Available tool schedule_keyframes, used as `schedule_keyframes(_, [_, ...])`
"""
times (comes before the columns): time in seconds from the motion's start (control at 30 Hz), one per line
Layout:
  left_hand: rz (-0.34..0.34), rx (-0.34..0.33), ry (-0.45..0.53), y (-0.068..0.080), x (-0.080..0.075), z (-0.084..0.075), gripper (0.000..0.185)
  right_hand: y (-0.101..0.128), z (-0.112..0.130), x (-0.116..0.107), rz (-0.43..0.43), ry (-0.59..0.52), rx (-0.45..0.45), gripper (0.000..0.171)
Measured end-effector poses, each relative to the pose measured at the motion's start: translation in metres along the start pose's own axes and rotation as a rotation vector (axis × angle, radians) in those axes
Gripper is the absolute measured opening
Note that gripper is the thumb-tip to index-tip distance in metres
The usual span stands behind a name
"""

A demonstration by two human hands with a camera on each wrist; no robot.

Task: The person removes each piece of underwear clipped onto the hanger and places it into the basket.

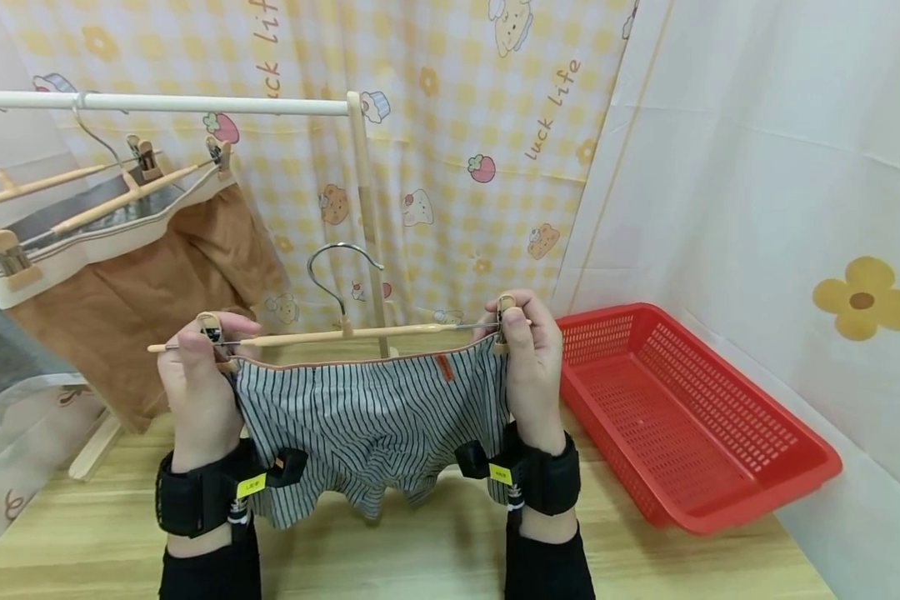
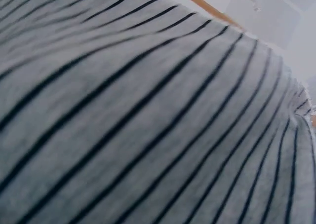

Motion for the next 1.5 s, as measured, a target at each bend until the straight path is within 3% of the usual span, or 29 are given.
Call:
schedule_keyframes(0.2, [-0.040,0.001,0.023,0.004,0.002,-0.003,0.071,0.002,0.004,-0.001,0.047,-0.019,0.070,0.030])
schedule_keyframes(0.37, [-0.056,0.013,0.043,0.004,0.002,-0.007,0.072,0.004,0.008,0.000,0.069,0.064,0.049,0.038])
schedule_keyframes(0.57, [-0.081,0.024,0.056,0.002,0.000,-0.009,0.070,0.005,0.011,0.003,0.094,0.035,0.011,0.044])
schedule_keyframes(0.83, [-0.063,0.007,0.087,0.003,0.001,-0.002,0.069,0.003,0.010,0.000,0.087,0.066,-0.037,0.044])
schedule_keyframes(1.07, [-0.048,0.027,0.055,0.002,0.001,-0.004,0.068,0.002,0.007,0.003,0.095,-0.044,-0.016,0.040])
schedule_keyframes(1.33, [0.002,-0.008,0.082,0.005,0.006,-0.006,0.063,0.001,0.015,0.006,0.072,-0.106,-0.140,0.045])
schedule_keyframes(1.5, [0.010,0.008,0.073,0.006,0.007,-0.009,0.061,0.000,0.015,0.007,0.074,-0.121,-0.148,0.046])
Point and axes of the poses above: each hand's wrist, its own y-axis away from the middle knuckle, its own x-axis out of the palm, z = x × y, the point moved 6 cm from there along -y, towards the middle knuckle, and after that the axes turned 15 degrees about -z, right-handed, at the moved point
